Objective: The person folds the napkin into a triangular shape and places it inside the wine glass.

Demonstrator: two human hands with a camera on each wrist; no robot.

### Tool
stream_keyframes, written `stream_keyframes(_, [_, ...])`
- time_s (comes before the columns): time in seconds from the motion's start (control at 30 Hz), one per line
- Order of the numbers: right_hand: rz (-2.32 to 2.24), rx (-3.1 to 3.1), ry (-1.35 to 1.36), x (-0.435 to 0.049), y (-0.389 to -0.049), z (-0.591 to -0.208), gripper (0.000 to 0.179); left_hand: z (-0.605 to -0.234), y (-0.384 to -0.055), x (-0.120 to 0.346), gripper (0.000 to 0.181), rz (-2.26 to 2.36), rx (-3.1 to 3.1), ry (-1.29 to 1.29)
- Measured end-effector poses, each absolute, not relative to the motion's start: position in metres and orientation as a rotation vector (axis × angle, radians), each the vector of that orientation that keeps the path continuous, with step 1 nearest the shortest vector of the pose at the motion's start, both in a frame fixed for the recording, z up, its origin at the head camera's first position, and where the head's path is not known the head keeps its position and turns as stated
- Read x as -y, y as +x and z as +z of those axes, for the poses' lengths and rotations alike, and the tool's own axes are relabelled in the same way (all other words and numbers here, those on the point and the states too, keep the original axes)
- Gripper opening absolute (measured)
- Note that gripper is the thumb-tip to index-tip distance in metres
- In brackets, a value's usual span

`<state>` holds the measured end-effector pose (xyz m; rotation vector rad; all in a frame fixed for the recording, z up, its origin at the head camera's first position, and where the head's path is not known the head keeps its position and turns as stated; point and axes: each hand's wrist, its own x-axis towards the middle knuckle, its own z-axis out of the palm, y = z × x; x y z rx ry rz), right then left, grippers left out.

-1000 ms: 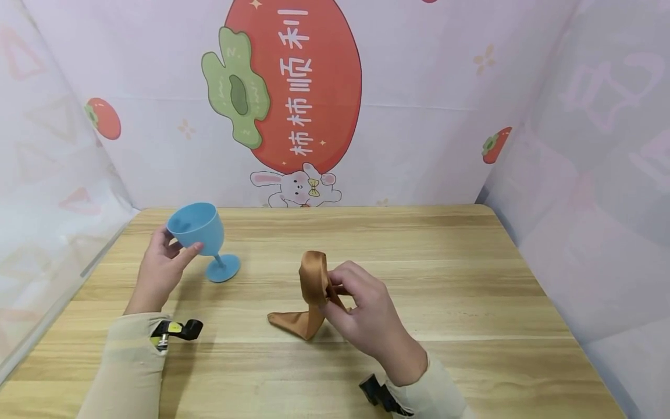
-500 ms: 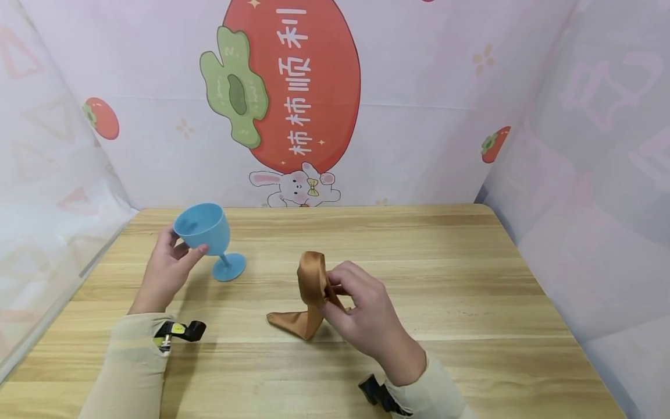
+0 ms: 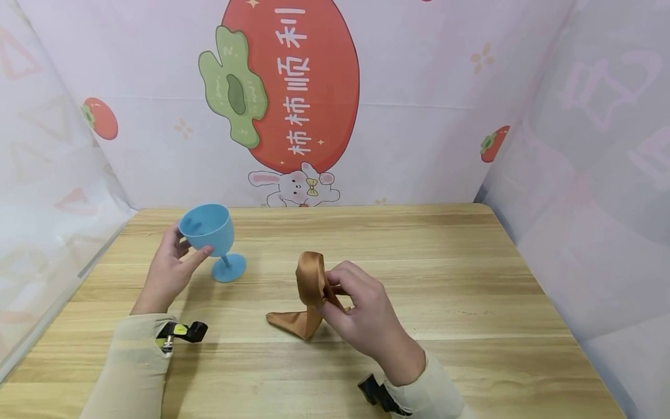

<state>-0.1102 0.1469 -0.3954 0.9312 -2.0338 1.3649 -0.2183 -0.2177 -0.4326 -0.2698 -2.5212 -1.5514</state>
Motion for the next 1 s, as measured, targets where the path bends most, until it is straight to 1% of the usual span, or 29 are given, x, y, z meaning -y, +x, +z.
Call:
stream_keyframes(0.53, [1.361,2.023,0.95,-0.147,-0.11,-0.396,0.009,-0.434,-0.217,0.213,0.083,-1.722,2.48,-0.291])
stream_keyframes(0.6, [1.365,2.028,0.95,-0.147,-0.11,-0.396,0.011,-0.436,-0.218,0.212,0.082,-1.736,2.467,-0.292])
stream_keyframes(0.73, [1.364,2.041,0.949,-0.148,-0.109,-0.396,0.024,-0.438,-0.219,0.208,0.079,-1.748,2.444,-0.312])
stream_keyframes(1.0, [1.354,2.04,0.949,-0.148,-0.11,-0.396,0.025,-0.439,-0.219,0.2,0.082,-1.705,2.463,-0.314])
